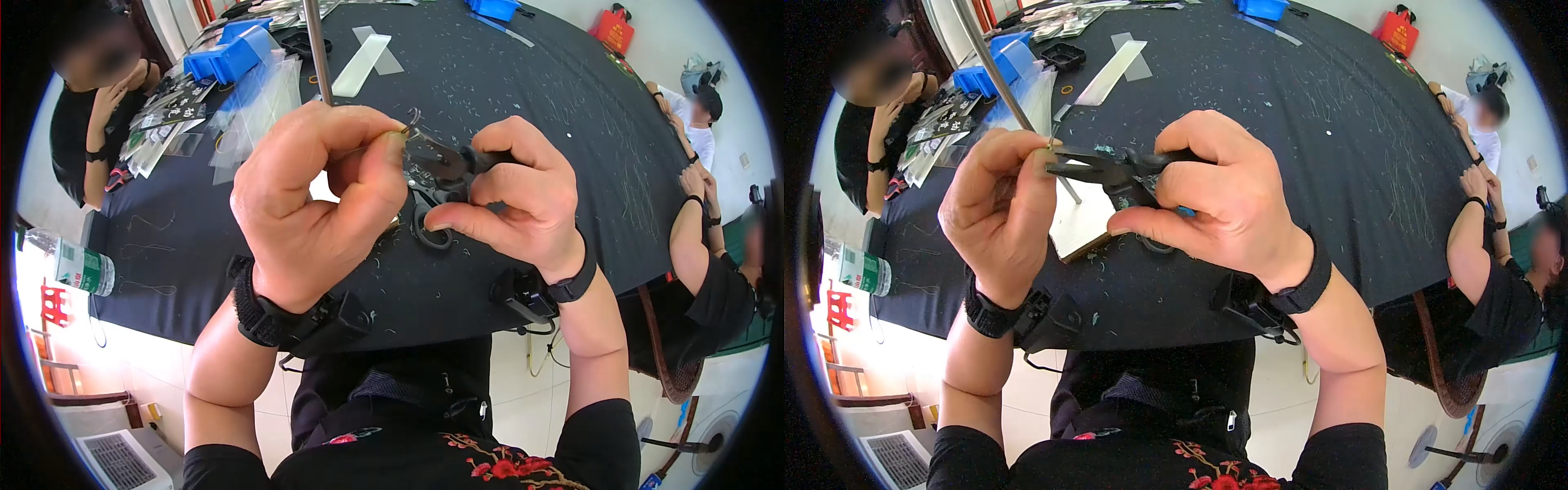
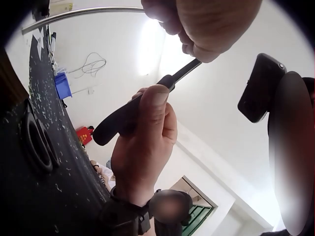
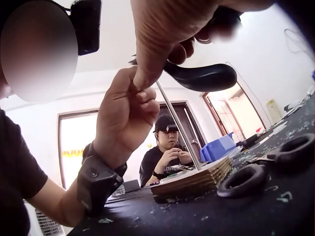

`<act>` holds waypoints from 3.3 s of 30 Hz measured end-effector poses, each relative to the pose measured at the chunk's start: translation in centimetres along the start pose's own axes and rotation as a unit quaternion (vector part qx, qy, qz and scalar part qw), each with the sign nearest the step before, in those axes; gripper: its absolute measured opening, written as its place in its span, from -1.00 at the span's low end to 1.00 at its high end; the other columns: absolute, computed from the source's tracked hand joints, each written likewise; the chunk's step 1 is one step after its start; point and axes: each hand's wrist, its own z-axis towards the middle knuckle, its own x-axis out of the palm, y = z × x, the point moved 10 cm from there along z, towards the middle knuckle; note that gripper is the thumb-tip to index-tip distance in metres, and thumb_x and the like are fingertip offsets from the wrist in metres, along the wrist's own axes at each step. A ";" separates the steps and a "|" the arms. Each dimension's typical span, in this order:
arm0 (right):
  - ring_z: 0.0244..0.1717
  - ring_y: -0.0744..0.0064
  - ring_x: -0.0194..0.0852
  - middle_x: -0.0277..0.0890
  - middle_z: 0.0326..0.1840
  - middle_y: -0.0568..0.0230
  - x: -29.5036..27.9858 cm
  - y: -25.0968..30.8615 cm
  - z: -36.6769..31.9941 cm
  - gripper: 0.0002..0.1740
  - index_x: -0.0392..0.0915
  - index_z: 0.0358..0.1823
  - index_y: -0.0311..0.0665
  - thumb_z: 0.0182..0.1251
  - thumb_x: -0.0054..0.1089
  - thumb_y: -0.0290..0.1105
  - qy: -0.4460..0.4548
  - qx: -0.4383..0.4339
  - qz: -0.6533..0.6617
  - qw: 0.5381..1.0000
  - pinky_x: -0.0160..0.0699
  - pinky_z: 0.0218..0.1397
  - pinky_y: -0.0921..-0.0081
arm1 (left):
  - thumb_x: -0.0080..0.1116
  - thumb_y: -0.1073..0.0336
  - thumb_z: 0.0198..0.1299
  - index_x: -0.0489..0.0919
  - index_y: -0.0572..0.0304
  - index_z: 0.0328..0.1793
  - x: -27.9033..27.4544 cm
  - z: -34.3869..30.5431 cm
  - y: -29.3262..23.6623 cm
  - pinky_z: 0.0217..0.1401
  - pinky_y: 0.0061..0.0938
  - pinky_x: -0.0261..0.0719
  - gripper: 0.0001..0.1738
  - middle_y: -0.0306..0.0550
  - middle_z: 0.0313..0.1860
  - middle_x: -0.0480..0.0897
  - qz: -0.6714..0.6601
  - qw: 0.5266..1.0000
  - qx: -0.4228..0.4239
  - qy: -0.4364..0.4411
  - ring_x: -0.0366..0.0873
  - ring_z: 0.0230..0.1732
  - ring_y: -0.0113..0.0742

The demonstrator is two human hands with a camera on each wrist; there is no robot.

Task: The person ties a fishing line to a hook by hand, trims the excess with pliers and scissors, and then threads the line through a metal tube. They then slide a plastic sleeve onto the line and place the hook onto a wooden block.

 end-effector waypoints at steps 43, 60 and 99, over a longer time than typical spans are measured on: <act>-0.52 0.36 0.28 0.35 -0.50 0.23 0.1 -0.1 -0.2 -0.62 0.36 -0.77 -0.22 -0.40 0.51 -0.33 -0.003 -0.010 0.021 1.000 0.17 -0.55 0.54 | 0.07 0.59 0.09 0.51 0.38 -0.24 0.3 -0.5 -0.2 -0.44 -0.85 0.28 -0.90 -0.26 -0.42 0.51 0.036 0.997 0.022 0.058 0.36 -0.46 -0.70; -0.59 0.36 0.31 0.36 -0.54 0.18 0.5 -1.1 -0.3 -0.67 0.32 -0.80 -0.24 -0.26 0.40 -0.47 0.009 0.036 0.023 0.999 0.19 -0.59 0.56 | 0.08 0.56 0.10 0.51 0.35 -0.21 1.1 -0.7 -0.1 -0.47 -0.84 0.22 -0.89 -0.33 -0.42 0.47 0.040 0.996 -0.005 0.074 0.30 -0.49 -0.72; -0.56 0.33 0.30 0.36 -0.51 0.17 0.6 -0.6 -0.2 -0.60 0.29 -0.82 -0.23 -0.34 0.48 -0.35 0.021 0.025 0.026 0.999 0.20 -0.57 0.55 | 0.06 0.57 0.11 0.50 0.37 -0.19 1.4 -0.9 0.2 -0.38 -0.82 0.28 -0.87 -0.30 -0.38 0.49 0.027 0.993 -0.024 0.108 0.35 -0.41 -0.69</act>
